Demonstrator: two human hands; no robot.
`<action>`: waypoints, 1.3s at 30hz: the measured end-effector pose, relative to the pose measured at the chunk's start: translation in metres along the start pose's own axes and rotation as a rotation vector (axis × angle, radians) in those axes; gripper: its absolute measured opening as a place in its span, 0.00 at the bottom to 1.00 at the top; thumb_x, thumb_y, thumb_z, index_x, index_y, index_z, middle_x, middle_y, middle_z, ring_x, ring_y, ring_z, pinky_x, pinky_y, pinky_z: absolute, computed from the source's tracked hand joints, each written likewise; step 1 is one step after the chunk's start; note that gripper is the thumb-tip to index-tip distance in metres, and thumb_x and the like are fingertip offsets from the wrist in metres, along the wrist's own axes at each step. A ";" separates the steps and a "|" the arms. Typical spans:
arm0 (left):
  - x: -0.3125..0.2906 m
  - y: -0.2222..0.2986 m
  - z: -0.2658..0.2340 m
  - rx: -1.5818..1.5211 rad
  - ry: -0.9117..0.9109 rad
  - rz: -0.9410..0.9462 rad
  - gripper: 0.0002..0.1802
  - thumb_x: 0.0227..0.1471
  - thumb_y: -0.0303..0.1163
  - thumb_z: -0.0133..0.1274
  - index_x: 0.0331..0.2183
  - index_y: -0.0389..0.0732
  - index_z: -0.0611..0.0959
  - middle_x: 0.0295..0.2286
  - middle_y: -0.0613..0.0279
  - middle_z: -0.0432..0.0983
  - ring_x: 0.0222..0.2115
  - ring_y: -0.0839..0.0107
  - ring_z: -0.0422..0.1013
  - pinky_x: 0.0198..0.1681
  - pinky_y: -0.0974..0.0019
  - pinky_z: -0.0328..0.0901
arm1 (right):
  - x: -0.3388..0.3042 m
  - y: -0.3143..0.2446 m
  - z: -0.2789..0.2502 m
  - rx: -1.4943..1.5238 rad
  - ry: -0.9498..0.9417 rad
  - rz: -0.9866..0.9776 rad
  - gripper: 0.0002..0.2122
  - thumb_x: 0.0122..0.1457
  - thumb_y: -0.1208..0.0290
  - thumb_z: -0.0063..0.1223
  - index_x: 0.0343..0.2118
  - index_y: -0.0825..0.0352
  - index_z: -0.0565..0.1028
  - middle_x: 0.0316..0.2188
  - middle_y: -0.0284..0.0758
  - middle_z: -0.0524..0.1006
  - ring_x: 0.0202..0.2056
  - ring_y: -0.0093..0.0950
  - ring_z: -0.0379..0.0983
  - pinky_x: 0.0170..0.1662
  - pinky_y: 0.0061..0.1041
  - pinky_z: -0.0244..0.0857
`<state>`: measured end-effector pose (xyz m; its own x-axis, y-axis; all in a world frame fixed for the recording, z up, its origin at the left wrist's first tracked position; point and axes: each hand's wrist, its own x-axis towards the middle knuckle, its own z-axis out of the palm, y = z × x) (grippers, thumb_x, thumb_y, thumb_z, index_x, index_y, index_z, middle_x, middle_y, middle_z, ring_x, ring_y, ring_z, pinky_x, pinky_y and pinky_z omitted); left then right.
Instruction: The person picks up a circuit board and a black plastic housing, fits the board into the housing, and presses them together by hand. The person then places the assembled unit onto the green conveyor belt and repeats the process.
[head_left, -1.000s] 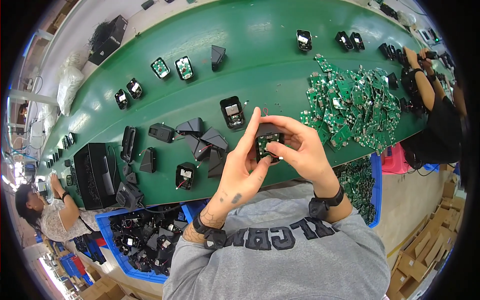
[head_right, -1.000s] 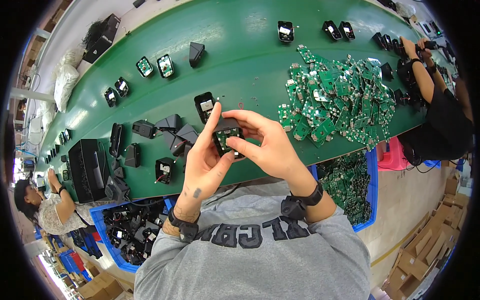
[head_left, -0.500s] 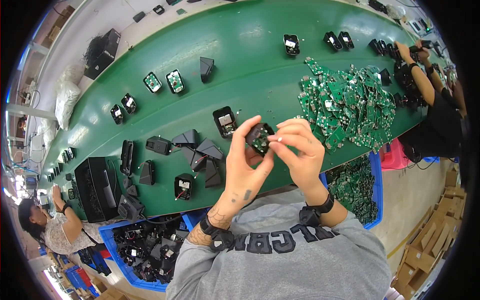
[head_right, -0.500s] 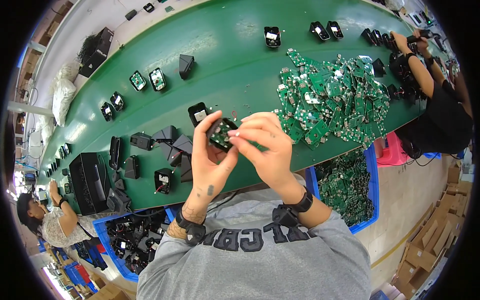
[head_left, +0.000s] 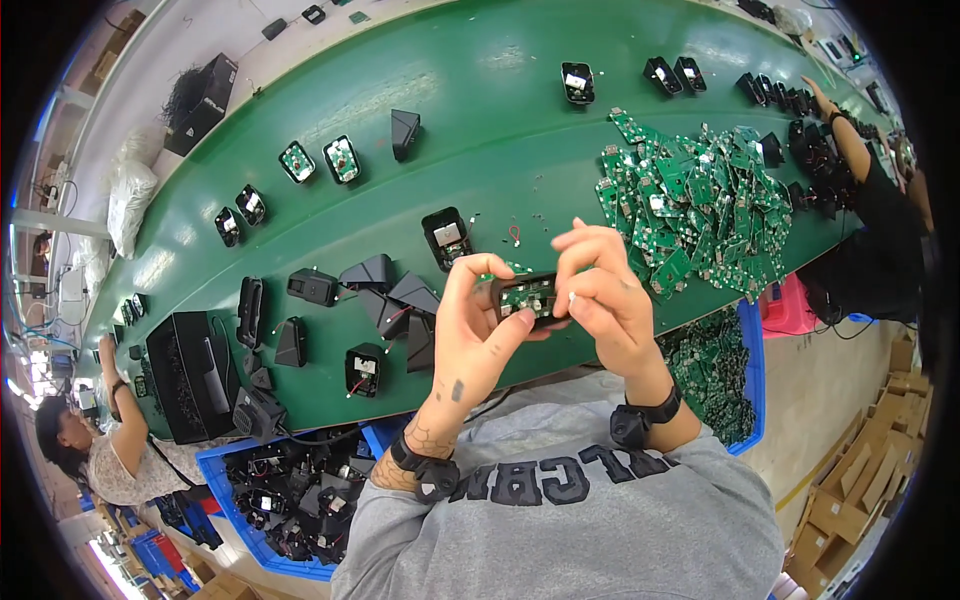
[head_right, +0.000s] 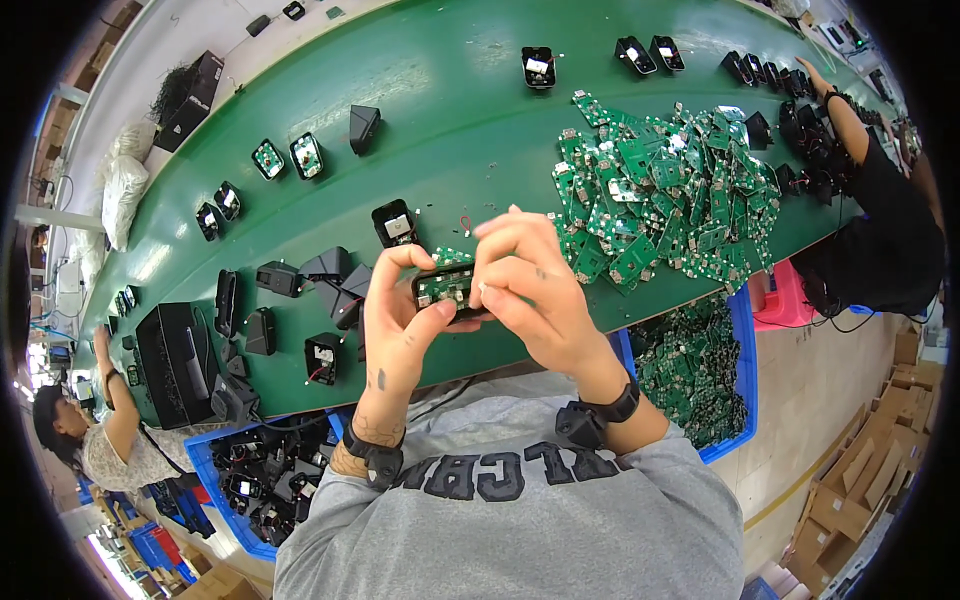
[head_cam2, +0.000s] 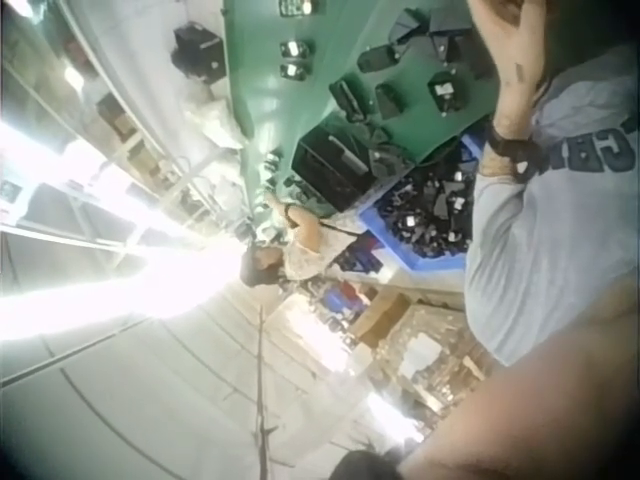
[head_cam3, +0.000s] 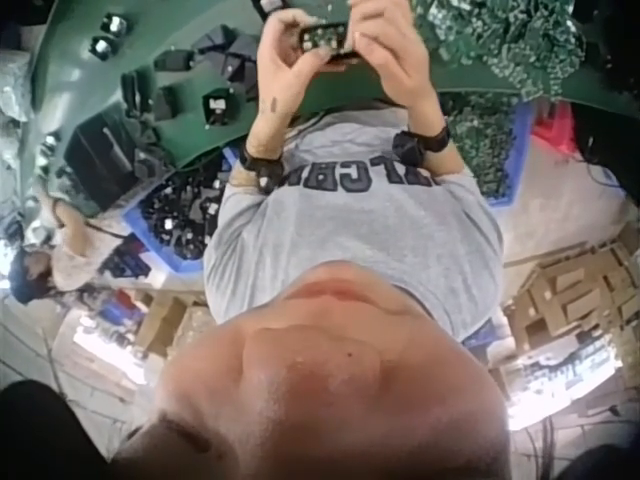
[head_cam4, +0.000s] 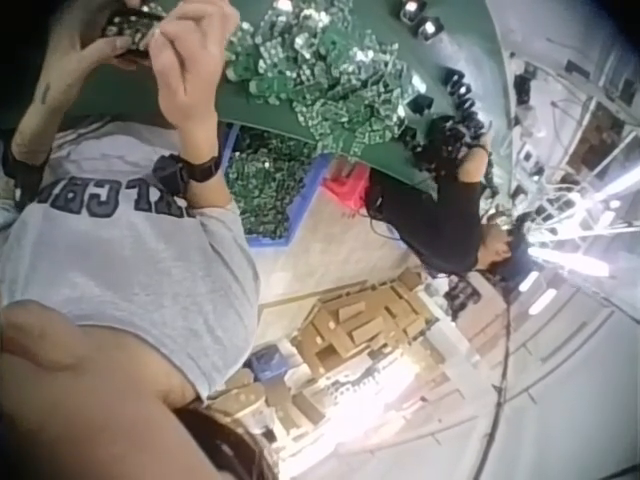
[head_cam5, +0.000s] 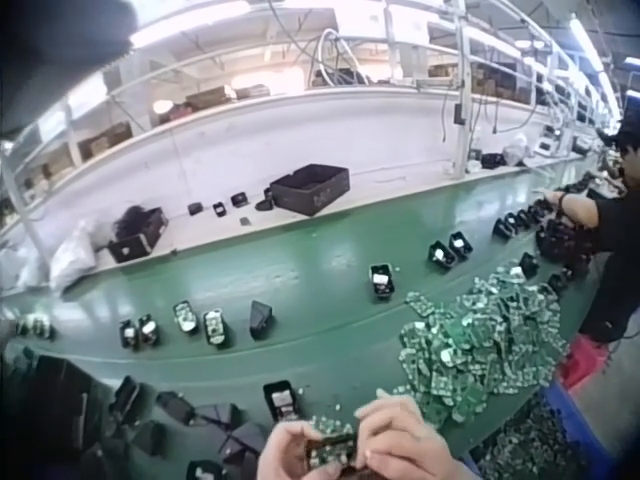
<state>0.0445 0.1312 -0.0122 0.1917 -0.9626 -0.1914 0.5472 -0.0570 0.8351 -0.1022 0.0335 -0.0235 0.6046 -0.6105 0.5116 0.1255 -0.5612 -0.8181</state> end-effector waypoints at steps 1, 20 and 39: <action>0.000 -0.001 -0.002 0.090 0.017 0.078 0.20 0.50 0.18 0.48 0.45 0.38 0.63 0.38 0.52 0.72 0.34 0.65 0.77 0.35 0.65 0.76 | -0.001 -0.004 -0.002 -0.046 -0.033 0.033 0.04 0.49 0.72 0.52 0.20 0.64 0.72 0.39 0.37 0.70 0.52 0.41 0.60 0.60 0.50 0.47; -0.006 0.002 0.010 0.863 0.123 0.452 0.21 0.45 0.19 0.55 0.44 0.33 0.72 0.35 0.60 0.76 0.33 0.78 0.75 0.36 0.73 0.72 | 0.018 -0.026 -0.001 -0.272 -0.188 -0.006 0.02 0.41 0.82 0.51 0.20 0.71 0.72 0.44 0.37 0.71 0.57 0.45 0.58 0.56 0.44 0.54; 0.020 0.024 -0.020 0.165 -0.178 -0.403 0.19 0.40 0.25 0.46 0.39 0.31 0.73 0.28 0.50 0.77 0.18 0.61 0.77 0.20 0.68 0.74 | 0.018 -0.021 -0.036 -0.497 -0.379 -0.488 0.13 0.44 0.73 0.57 0.36 0.61 0.80 0.32 0.28 0.77 0.39 0.28 0.74 0.49 0.38 0.67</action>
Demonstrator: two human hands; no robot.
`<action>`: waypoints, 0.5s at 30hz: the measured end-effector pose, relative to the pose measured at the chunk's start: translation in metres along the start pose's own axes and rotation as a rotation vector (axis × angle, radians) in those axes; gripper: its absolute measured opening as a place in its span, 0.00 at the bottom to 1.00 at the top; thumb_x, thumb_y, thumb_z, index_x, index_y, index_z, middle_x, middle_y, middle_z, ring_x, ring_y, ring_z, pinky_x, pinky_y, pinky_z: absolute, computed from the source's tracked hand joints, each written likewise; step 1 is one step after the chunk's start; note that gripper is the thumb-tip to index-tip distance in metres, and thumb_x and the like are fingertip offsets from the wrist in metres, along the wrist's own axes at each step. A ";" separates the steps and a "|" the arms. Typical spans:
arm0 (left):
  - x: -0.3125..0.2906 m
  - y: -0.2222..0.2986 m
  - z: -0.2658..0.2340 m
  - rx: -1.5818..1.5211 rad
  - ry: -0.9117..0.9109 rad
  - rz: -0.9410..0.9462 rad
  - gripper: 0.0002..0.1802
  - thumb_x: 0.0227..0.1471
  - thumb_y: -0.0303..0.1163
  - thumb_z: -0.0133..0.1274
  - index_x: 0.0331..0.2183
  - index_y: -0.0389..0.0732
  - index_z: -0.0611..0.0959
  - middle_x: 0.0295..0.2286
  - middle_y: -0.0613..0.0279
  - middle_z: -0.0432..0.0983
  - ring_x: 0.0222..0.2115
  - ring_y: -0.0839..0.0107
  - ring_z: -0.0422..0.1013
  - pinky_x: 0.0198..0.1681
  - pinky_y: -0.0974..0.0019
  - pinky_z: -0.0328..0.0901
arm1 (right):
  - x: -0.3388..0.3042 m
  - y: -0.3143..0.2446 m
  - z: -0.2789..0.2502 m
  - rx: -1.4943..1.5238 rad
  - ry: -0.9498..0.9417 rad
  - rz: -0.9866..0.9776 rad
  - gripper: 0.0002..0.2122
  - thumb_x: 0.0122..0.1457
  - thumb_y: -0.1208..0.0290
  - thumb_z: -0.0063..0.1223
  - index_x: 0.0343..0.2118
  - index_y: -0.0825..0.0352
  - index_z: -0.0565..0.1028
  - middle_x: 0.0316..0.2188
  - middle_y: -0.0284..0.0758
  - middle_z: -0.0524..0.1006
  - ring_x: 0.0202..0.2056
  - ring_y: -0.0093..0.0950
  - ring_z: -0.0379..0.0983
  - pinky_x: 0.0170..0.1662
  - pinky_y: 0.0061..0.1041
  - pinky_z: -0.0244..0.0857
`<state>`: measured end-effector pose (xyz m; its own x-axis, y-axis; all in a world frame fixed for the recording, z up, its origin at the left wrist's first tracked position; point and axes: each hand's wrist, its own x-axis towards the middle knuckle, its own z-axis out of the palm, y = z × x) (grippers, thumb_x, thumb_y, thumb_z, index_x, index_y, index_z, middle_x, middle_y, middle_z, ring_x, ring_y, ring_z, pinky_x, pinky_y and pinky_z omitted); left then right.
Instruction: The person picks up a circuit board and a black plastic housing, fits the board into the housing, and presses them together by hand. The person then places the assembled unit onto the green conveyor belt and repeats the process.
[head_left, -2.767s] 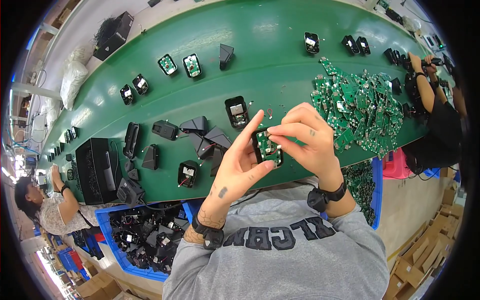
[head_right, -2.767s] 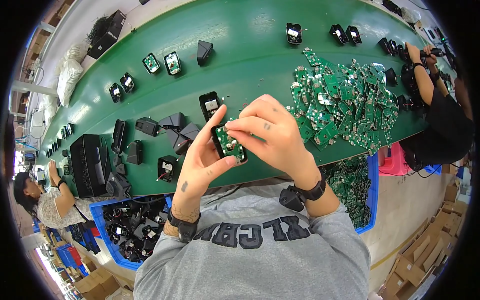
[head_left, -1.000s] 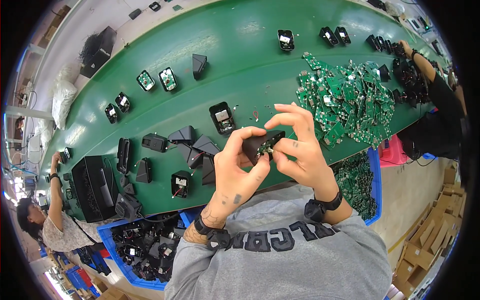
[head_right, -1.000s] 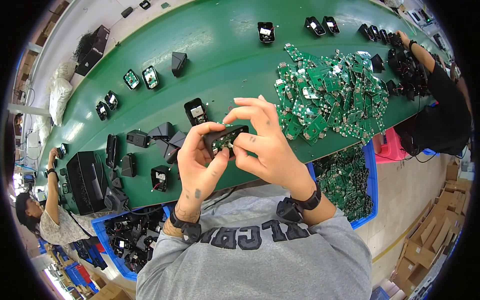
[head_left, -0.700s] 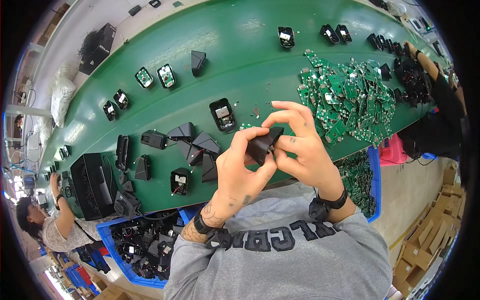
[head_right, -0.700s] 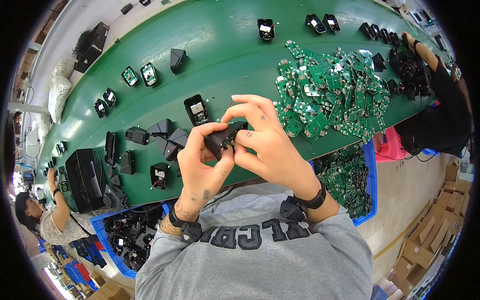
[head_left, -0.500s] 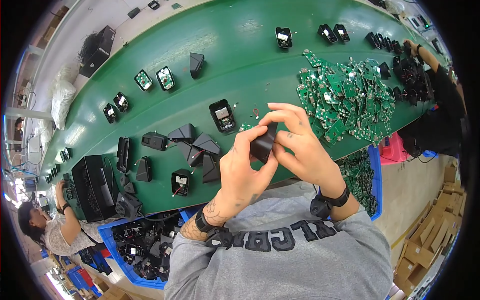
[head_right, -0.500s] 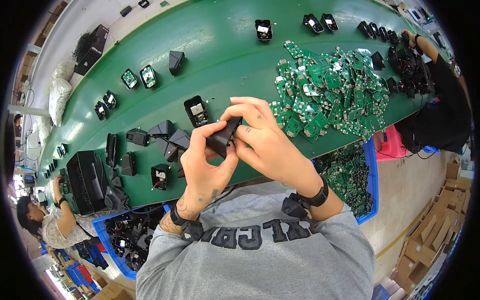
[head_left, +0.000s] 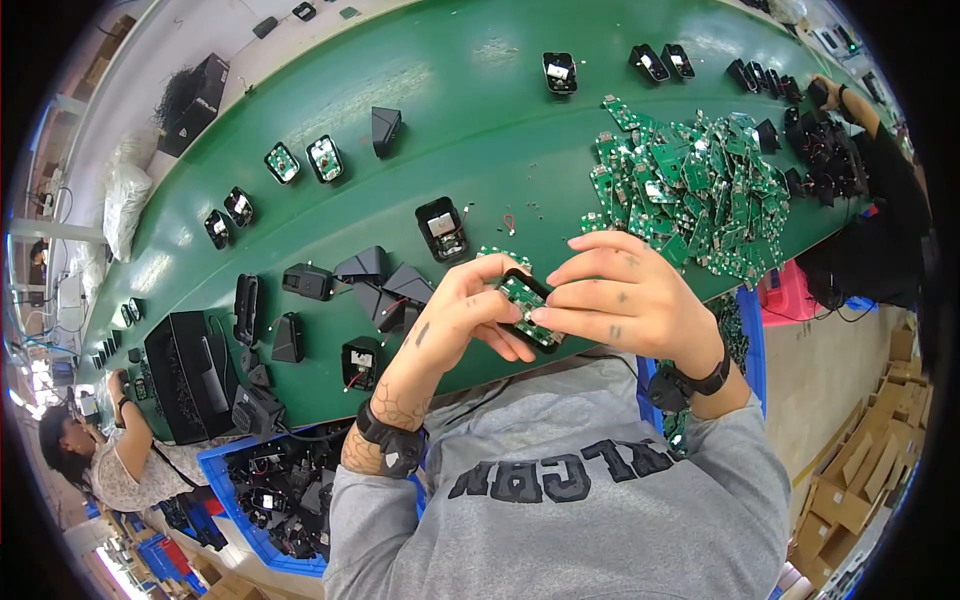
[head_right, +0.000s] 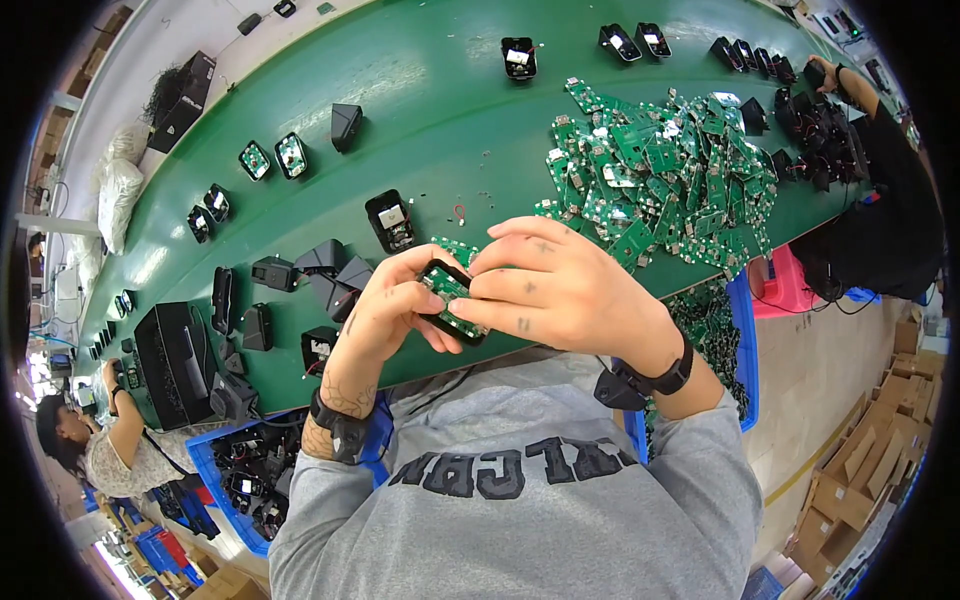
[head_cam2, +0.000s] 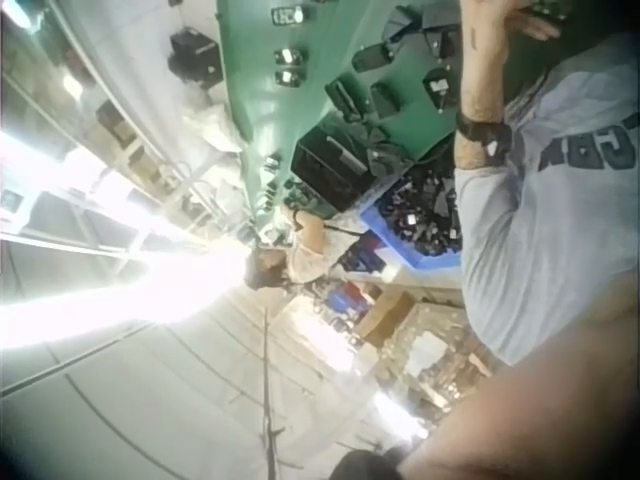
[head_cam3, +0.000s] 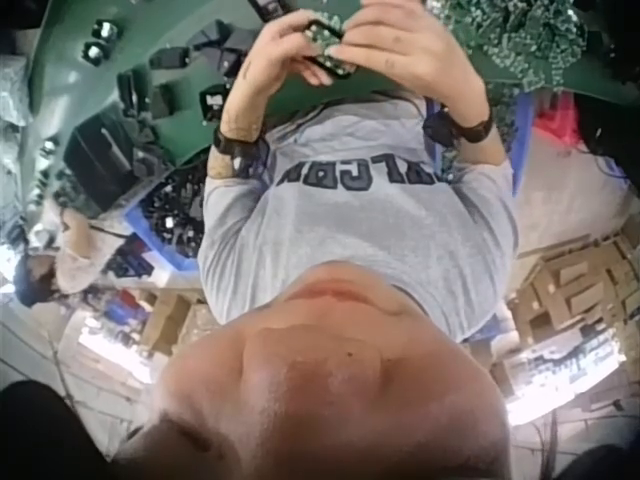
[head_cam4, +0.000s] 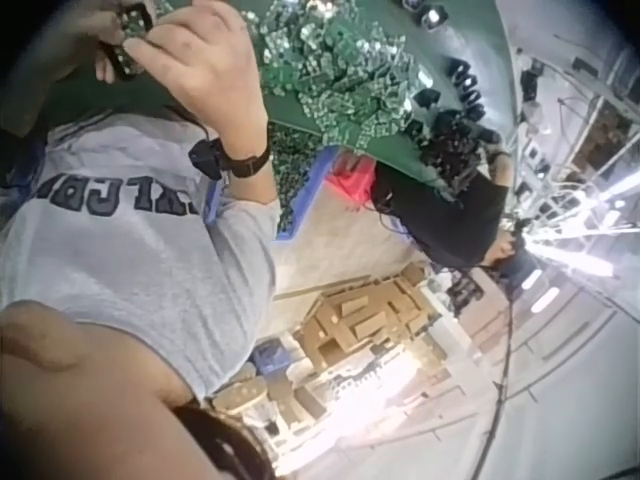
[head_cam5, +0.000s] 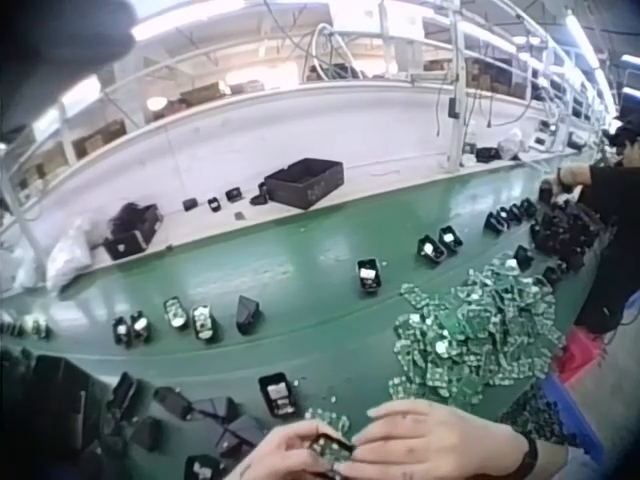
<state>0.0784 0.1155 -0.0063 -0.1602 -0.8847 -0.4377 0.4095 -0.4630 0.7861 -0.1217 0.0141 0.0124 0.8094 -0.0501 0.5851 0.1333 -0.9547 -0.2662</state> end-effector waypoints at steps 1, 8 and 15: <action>0.000 0.001 -0.001 0.030 -0.034 -0.041 0.19 0.40 0.25 0.46 0.39 0.31 0.73 0.28 0.50 0.77 0.19 0.61 0.77 0.20 0.68 0.74 | 0.000 0.001 0.001 0.011 0.011 -0.039 0.12 0.44 0.73 0.56 0.35 0.61 0.79 0.32 0.27 0.77 0.39 0.28 0.74 0.49 0.39 0.67; 0.001 0.000 -0.003 0.006 -0.006 -0.047 0.20 0.42 0.25 0.46 0.41 0.31 0.73 0.29 0.52 0.77 0.20 0.61 0.77 0.21 0.69 0.74 | 0.000 -0.006 0.002 -0.131 0.018 -0.061 0.11 0.44 0.72 0.59 0.34 0.59 0.77 0.31 0.26 0.75 0.41 0.29 0.74 0.54 0.46 0.61; -0.005 -0.008 0.020 0.067 0.245 0.350 0.18 0.47 0.19 0.52 0.43 0.33 0.71 0.33 0.53 0.78 0.32 0.69 0.77 0.34 0.69 0.74 | 0.001 -0.015 0.017 0.338 0.159 0.768 0.06 0.42 0.77 0.64 0.25 0.65 0.78 0.27 0.29 0.71 0.36 0.27 0.69 0.44 0.29 0.61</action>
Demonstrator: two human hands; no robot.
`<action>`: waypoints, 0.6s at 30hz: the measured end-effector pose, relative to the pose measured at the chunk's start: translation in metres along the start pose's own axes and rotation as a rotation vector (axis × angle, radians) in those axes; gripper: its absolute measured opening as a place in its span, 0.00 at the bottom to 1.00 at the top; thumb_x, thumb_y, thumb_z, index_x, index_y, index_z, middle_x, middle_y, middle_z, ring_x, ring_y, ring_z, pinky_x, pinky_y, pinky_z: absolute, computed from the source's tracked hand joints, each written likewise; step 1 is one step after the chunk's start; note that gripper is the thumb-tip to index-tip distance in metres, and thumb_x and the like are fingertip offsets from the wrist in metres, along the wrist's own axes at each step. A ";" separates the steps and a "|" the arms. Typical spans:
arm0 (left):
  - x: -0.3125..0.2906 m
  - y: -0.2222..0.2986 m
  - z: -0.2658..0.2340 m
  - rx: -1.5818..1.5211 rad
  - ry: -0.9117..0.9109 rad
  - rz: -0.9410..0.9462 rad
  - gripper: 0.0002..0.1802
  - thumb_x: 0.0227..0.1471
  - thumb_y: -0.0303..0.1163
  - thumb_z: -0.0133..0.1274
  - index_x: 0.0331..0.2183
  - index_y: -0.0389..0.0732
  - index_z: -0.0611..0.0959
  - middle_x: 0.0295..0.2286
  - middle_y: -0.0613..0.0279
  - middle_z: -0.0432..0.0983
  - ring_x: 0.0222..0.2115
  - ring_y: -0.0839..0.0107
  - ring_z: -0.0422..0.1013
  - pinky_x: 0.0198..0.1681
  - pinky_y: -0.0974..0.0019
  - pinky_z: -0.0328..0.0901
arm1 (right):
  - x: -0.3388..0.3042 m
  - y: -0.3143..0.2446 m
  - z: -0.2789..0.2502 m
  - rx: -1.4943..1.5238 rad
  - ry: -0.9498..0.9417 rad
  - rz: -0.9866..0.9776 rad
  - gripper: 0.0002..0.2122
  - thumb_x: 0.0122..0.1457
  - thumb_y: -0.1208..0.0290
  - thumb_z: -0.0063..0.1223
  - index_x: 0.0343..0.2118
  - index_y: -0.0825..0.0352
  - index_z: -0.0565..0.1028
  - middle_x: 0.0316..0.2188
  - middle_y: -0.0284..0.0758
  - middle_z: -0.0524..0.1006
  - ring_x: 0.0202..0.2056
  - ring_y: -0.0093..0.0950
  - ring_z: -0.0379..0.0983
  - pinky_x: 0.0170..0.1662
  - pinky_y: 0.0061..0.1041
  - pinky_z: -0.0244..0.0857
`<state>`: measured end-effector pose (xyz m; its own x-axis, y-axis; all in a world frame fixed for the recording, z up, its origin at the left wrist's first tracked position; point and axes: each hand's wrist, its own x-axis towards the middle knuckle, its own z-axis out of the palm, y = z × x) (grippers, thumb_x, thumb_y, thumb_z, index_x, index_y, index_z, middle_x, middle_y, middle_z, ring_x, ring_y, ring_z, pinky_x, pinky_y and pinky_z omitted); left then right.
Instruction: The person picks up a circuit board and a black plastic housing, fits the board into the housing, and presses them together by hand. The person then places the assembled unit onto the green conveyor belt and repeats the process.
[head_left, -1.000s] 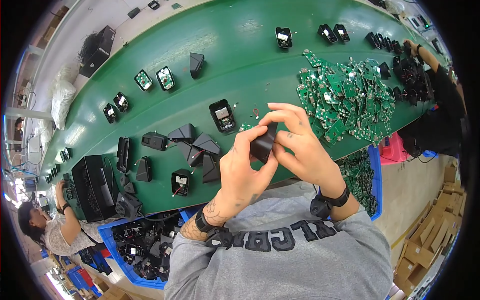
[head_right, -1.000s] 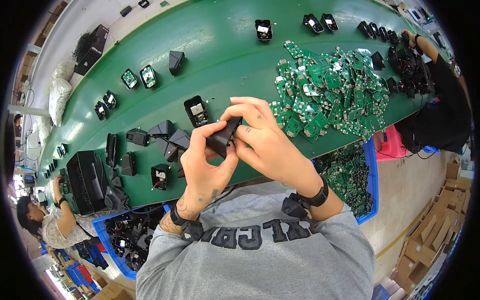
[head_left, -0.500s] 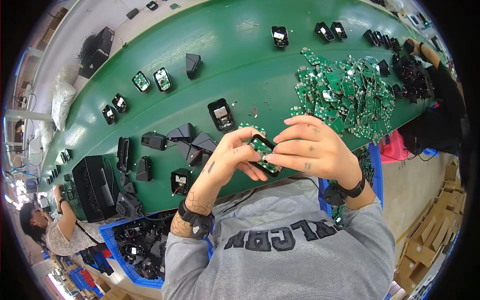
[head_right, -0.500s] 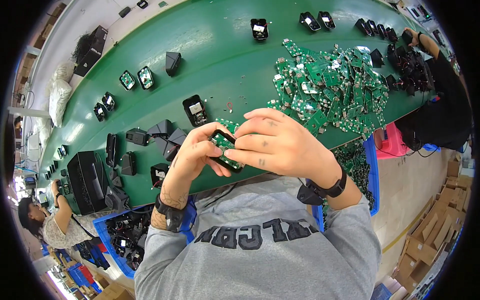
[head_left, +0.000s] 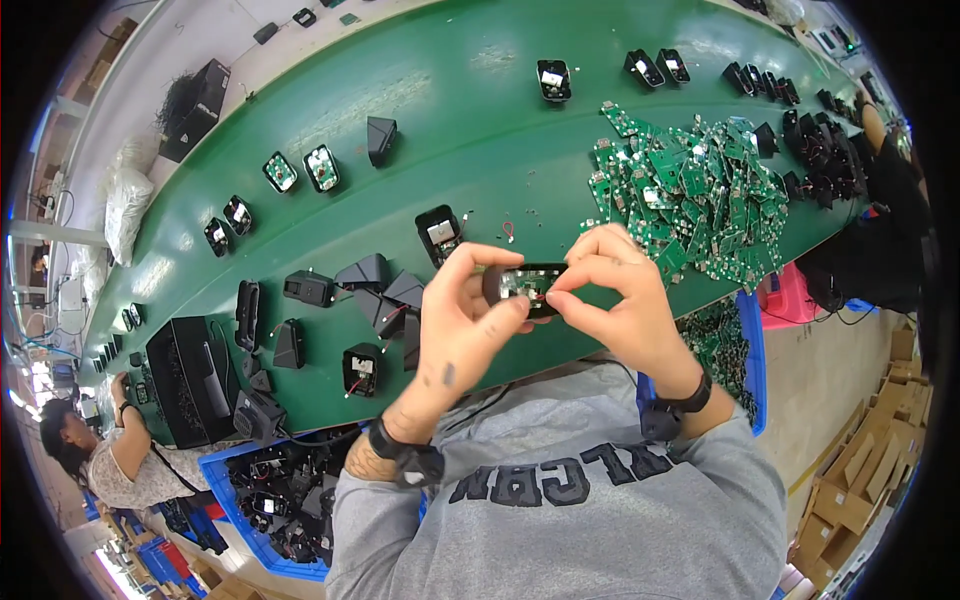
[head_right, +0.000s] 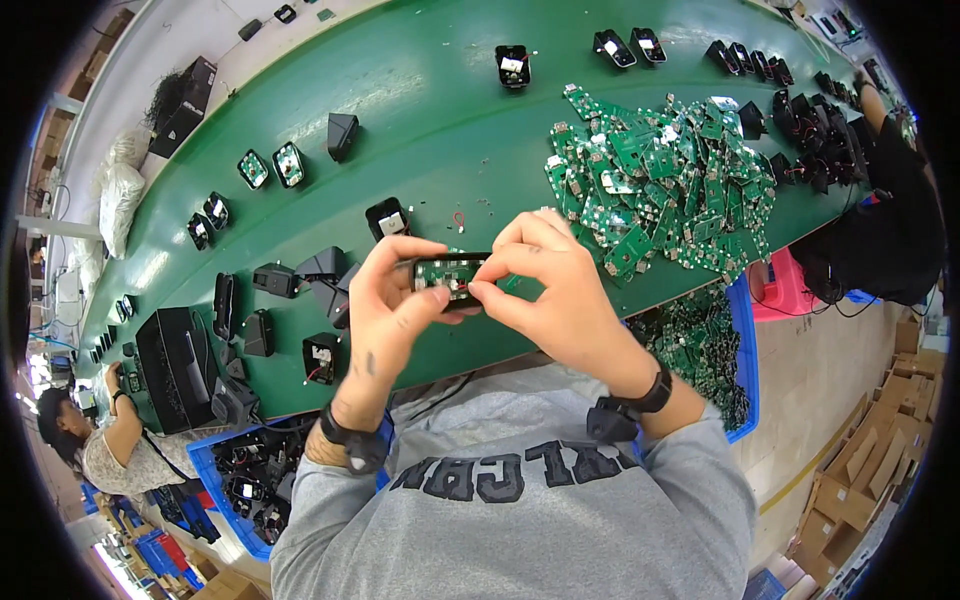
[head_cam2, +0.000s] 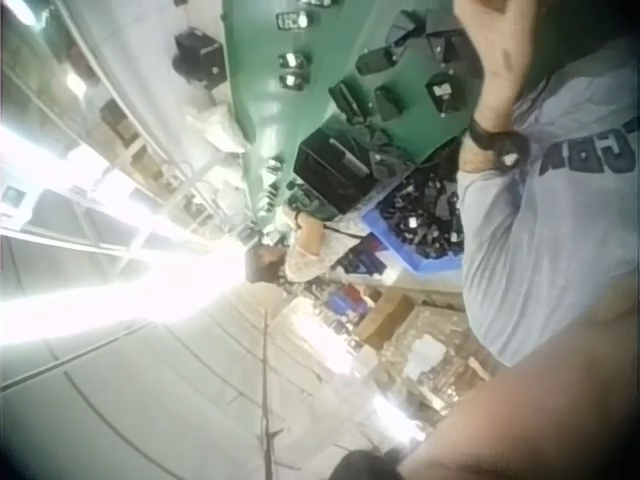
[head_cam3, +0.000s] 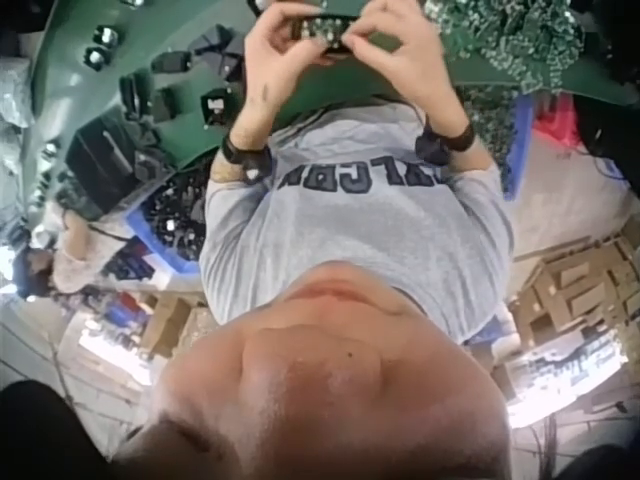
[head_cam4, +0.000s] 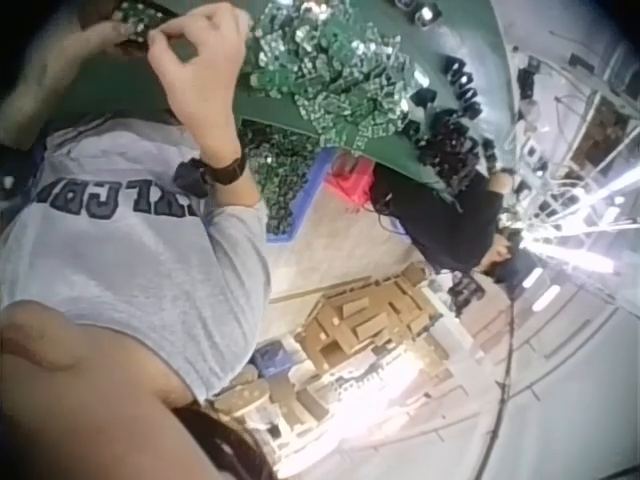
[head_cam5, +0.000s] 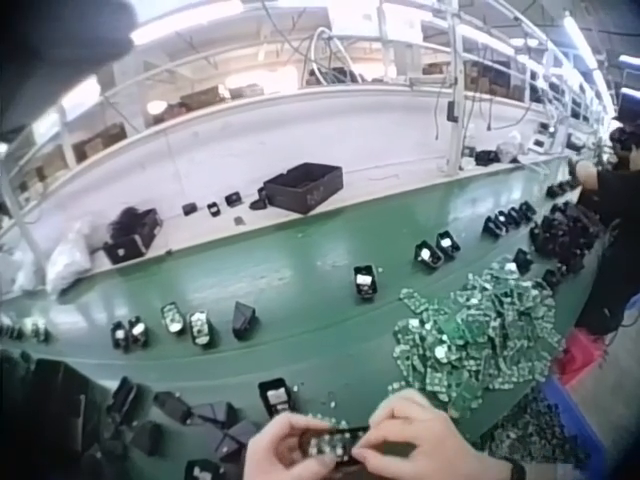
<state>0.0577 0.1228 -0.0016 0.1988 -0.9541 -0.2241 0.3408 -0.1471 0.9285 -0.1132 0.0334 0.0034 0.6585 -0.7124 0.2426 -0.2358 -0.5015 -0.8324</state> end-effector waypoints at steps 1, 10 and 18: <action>-0.002 -0.006 0.005 0.120 0.057 0.134 0.18 0.47 0.19 0.54 0.42 0.33 0.71 0.33 0.54 0.78 0.32 0.71 0.77 0.35 0.70 0.73 | 0.000 0.001 0.006 0.119 0.073 0.072 0.05 0.41 0.80 0.64 0.22 0.67 0.78 0.26 0.30 0.70 0.33 0.25 0.66 0.40 0.24 0.59; 0.000 -0.006 0.016 0.291 0.175 0.315 0.19 0.49 0.18 0.53 0.44 0.32 0.70 0.37 0.57 0.74 0.35 0.76 0.73 0.38 0.72 0.72 | 0.002 0.008 0.034 0.082 0.371 -0.109 0.09 0.39 0.83 0.64 0.27 0.68 0.80 0.26 0.31 0.72 0.37 0.30 0.68 0.43 0.28 0.62; 0.023 0.003 -0.007 -0.002 0.136 0.096 0.18 0.52 0.19 0.51 0.45 0.32 0.65 0.38 0.50 0.74 0.38 0.65 0.75 0.40 0.65 0.74 | 0.006 0.009 0.020 -0.224 0.081 -0.352 0.23 0.43 0.80 0.59 0.47 0.64 0.75 0.31 0.34 0.72 0.43 0.39 0.68 0.49 0.37 0.61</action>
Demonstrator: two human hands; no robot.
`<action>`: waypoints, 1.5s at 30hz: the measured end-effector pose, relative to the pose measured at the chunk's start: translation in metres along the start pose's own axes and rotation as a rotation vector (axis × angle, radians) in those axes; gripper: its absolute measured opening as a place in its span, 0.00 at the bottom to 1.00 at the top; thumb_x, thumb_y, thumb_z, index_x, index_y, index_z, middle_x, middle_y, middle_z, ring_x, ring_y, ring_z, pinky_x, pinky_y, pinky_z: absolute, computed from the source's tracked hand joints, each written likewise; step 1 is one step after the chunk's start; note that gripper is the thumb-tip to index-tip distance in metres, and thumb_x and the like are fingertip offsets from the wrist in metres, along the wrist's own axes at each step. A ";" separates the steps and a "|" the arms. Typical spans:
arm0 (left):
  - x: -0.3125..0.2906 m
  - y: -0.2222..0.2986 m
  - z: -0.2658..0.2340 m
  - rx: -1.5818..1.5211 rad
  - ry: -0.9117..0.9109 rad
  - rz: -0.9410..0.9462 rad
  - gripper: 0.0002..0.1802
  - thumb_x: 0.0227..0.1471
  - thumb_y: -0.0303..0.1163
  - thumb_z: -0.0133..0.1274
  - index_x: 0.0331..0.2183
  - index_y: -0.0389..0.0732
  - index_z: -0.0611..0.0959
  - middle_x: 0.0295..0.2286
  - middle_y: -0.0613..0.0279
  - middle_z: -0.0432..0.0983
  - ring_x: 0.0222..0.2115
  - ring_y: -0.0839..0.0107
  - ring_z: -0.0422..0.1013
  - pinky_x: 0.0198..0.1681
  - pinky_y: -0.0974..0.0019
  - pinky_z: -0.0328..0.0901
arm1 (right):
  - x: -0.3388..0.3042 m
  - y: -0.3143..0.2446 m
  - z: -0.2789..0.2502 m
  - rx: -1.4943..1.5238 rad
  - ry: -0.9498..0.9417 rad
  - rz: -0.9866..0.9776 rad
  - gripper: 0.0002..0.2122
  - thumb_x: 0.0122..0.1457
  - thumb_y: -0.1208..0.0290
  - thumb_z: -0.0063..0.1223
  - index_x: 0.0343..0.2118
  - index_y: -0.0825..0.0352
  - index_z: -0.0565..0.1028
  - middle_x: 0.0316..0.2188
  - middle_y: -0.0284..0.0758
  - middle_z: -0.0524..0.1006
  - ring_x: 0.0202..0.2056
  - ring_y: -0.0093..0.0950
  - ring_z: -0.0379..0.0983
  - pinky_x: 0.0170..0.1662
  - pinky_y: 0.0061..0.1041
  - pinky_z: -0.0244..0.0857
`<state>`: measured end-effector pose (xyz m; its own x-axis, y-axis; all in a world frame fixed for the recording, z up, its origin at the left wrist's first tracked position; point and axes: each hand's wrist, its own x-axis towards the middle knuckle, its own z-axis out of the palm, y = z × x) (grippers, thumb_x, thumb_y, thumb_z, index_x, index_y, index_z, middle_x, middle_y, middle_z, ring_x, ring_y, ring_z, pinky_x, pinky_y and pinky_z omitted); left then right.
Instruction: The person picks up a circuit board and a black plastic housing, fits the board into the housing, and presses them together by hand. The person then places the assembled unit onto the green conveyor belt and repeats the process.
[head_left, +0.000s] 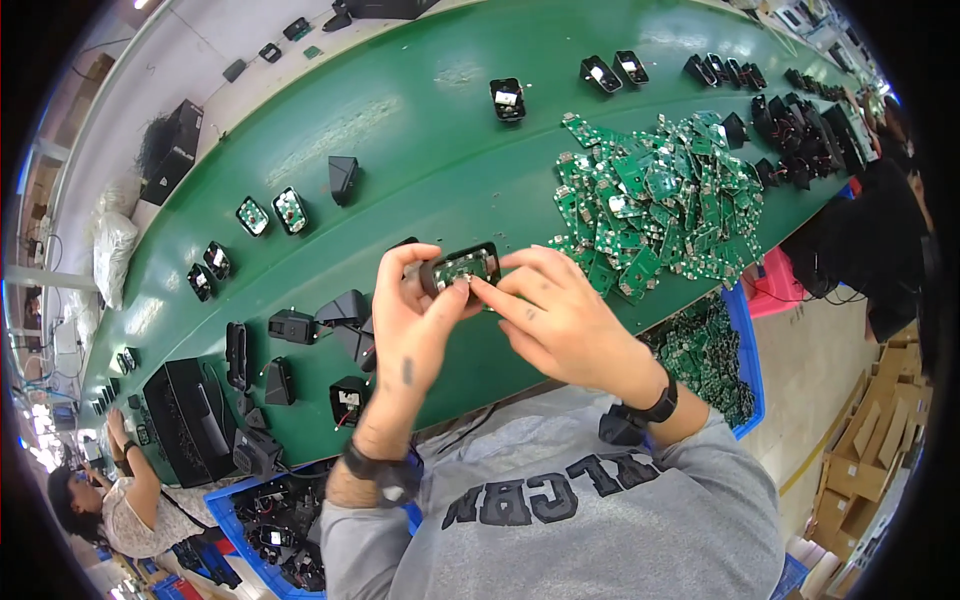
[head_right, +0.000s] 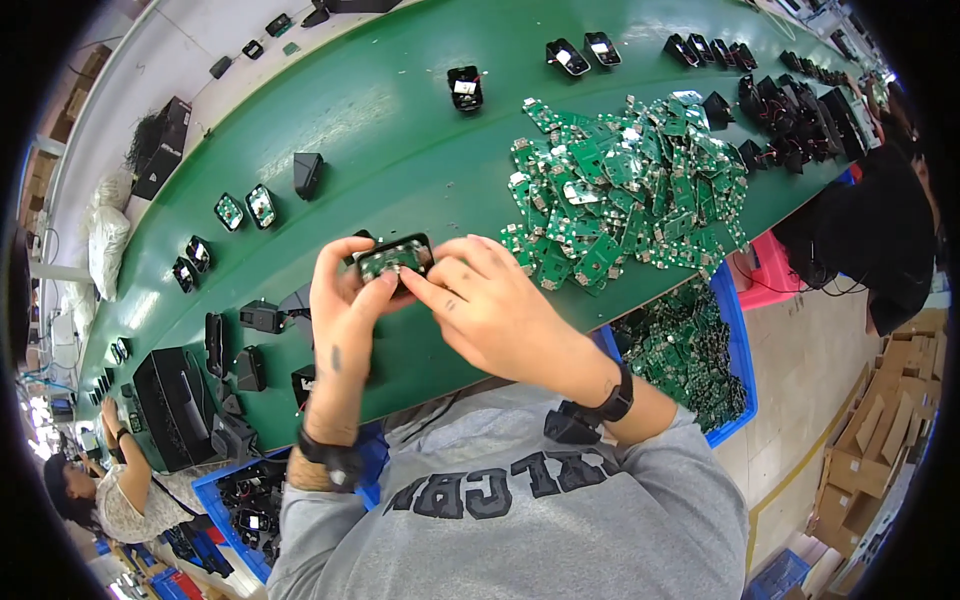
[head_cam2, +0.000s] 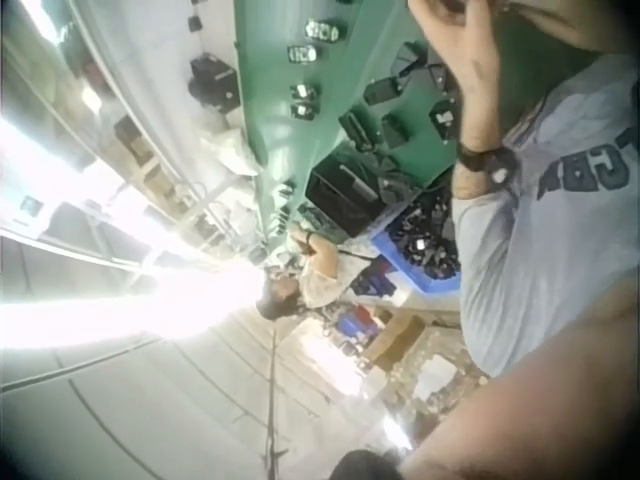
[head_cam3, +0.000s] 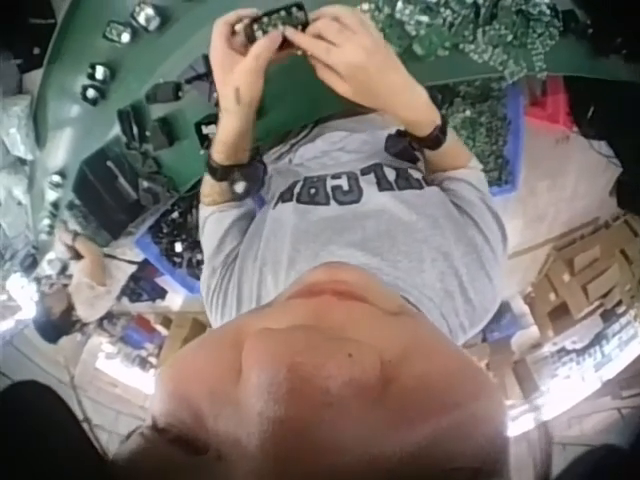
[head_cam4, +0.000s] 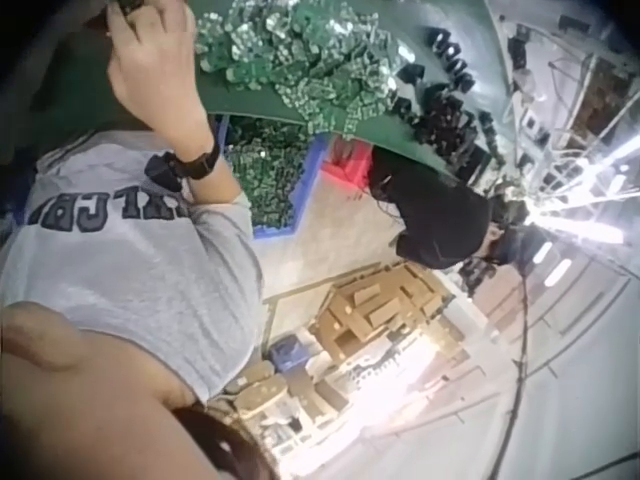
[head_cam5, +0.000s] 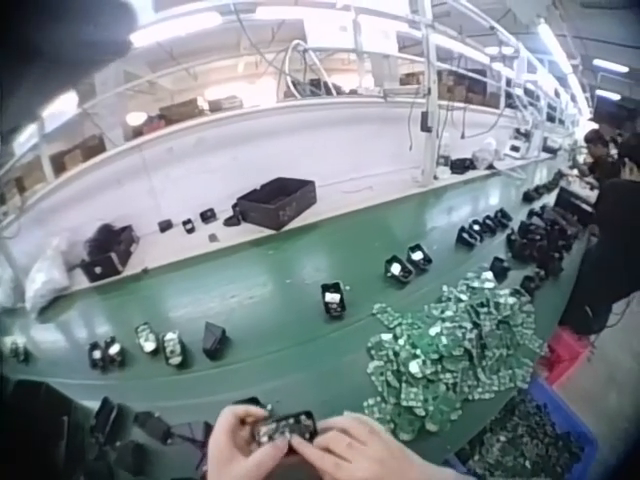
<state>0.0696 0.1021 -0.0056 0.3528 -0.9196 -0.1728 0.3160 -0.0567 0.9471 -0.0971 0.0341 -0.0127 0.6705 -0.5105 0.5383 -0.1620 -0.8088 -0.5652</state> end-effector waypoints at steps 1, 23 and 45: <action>0.010 0.007 -0.009 0.043 -0.100 -0.173 0.18 0.52 0.21 0.51 0.45 0.32 0.66 0.38 0.49 0.74 0.37 0.63 0.76 0.39 0.64 0.75 | -0.002 0.004 -0.007 -0.072 -0.160 -0.032 0.24 0.45 0.79 0.58 0.49 0.63 0.74 0.30 0.35 0.72 0.41 0.38 0.69 0.48 0.37 0.62; 0.205 0.053 -0.126 1.410 0.103 0.652 0.21 0.50 0.34 0.52 0.48 0.42 0.77 0.41 0.50 0.77 0.39 0.52 0.74 0.44 0.57 0.68 | 0.077 0.233 -0.071 -0.367 -0.408 0.338 0.25 0.48 0.76 0.57 0.53 0.62 0.70 0.38 0.42 0.75 0.40 0.37 0.71 0.47 0.33 0.65; 0.098 0.047 -0.484 0.996 0.703 -0.060 0.30 0.53 0.44 0.54 0.54 0.40 0.71 0.31 0.59 0.76 0.29 0.70 0.72 0.25 0.67 0.70 | -0.007 0.066 -0.010 -0.204 -0.245 0.171 0.23 0.45 0.88 0.46 0.48 0.66 0.72 0.30 0.39 0.69 0.32 0.34 0.68 0.38 0.30 0.65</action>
<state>0.5449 0.1973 -0.1087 0.8581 -0.5120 -0.0401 -0.3558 -0.6489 0.6725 -0.1197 -0.0192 -0.0474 0.7708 -0.5785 0.2670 -0.4116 -0.7720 -0.4843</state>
